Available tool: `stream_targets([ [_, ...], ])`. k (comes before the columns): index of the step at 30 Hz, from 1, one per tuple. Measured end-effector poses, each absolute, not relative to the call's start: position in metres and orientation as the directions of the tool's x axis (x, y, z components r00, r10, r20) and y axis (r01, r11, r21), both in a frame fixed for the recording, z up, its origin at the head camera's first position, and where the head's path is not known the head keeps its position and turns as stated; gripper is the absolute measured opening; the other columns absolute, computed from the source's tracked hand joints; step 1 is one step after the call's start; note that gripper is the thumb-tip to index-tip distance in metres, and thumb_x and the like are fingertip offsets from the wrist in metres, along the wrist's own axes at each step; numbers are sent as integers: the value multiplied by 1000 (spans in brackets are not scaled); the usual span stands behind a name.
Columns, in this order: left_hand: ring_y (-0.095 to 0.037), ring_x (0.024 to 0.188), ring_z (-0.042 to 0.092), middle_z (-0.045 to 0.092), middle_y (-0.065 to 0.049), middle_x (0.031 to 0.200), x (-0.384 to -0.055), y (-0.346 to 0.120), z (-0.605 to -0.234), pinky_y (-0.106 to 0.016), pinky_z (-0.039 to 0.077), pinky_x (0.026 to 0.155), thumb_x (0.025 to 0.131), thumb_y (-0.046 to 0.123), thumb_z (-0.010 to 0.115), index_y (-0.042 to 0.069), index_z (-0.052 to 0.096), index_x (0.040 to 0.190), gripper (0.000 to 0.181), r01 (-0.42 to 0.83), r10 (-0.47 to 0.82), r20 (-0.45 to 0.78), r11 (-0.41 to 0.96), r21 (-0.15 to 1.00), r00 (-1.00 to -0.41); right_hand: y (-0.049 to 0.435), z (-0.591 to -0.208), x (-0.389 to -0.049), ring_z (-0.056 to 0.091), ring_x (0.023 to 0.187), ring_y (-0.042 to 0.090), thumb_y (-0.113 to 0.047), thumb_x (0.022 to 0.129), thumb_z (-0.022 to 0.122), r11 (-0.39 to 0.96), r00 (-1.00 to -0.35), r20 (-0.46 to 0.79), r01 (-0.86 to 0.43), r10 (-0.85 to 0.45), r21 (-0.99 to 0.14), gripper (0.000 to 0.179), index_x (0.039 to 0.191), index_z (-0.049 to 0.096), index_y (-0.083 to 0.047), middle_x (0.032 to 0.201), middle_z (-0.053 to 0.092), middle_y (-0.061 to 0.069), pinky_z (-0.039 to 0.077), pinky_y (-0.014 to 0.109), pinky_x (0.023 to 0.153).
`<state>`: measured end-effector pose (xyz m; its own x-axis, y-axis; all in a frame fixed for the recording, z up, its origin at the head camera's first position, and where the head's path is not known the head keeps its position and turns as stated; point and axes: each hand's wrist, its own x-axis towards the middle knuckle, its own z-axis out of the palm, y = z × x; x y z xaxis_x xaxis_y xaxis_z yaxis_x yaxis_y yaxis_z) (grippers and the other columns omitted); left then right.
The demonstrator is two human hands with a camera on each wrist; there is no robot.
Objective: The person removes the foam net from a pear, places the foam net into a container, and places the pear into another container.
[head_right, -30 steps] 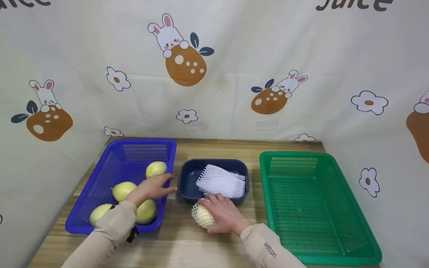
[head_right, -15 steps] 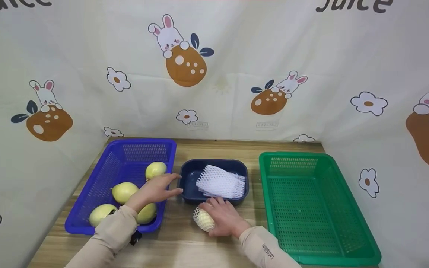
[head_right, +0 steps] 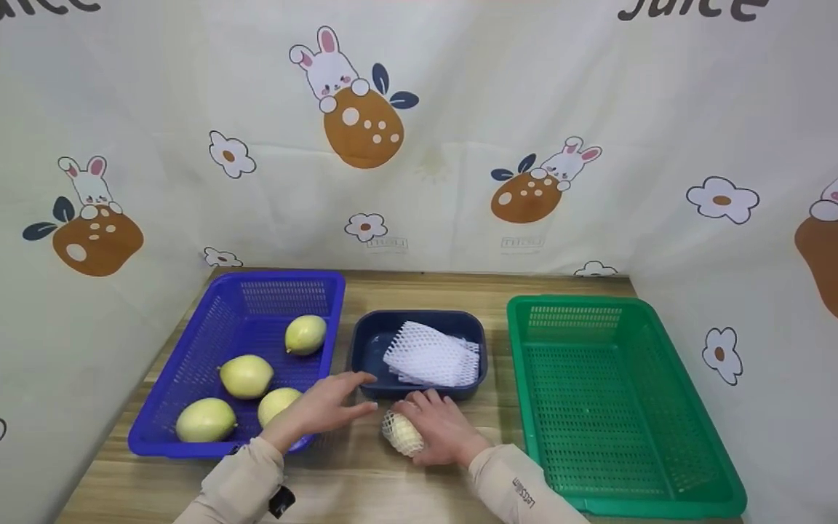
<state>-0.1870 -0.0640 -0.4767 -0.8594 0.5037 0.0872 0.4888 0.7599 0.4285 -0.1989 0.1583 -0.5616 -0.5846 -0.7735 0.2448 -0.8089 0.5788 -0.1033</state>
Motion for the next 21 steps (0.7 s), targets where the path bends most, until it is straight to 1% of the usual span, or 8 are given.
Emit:
stream_targets([
  [6,-25,94,55,59,-9,104,-179,-55,-491,-38,42,80,82,35,59,6,57,111,41,484,506,82,748,455,-859,160,-563,-196,42,98,21,-37,47,73,602,-611,226,-790,-758,-119,82,121,46,-15,113,45,4,42,37,73],
  [12,-24,91,55,57,-8,100,-175,-49,-505,-39,42,79,81,35,60,6,55,110,42,462,501,55,744,483,-864,161,-562,-193,41,103,23,-35,49,74,598,-616,210,-788,-760,-145,87,126,43,-13,120,43,5,42,40,77],
  [17,-23,89,55,56,-6,96,-173,-45,-517,-38,44,75,79,34,63,6,54,110,43,457,491,67,743,489,-869,166,-561,-193,39,109,25,-36,54,74,564,-588,232,-809,-775,-166,90,131,38,-7,126,41,9,41,42,82],
  [21,-22,93,54,55,-7,99,-170,-42,-526,-40,43,77,77,33,64,6,53,114,47,438,474,70,735,517,-878,171,-563,-192,38,111,26,-39,59,74,518,-557,280,-830,-782,-206,89,131,37,-2,126,40,12,39,42,85],
])
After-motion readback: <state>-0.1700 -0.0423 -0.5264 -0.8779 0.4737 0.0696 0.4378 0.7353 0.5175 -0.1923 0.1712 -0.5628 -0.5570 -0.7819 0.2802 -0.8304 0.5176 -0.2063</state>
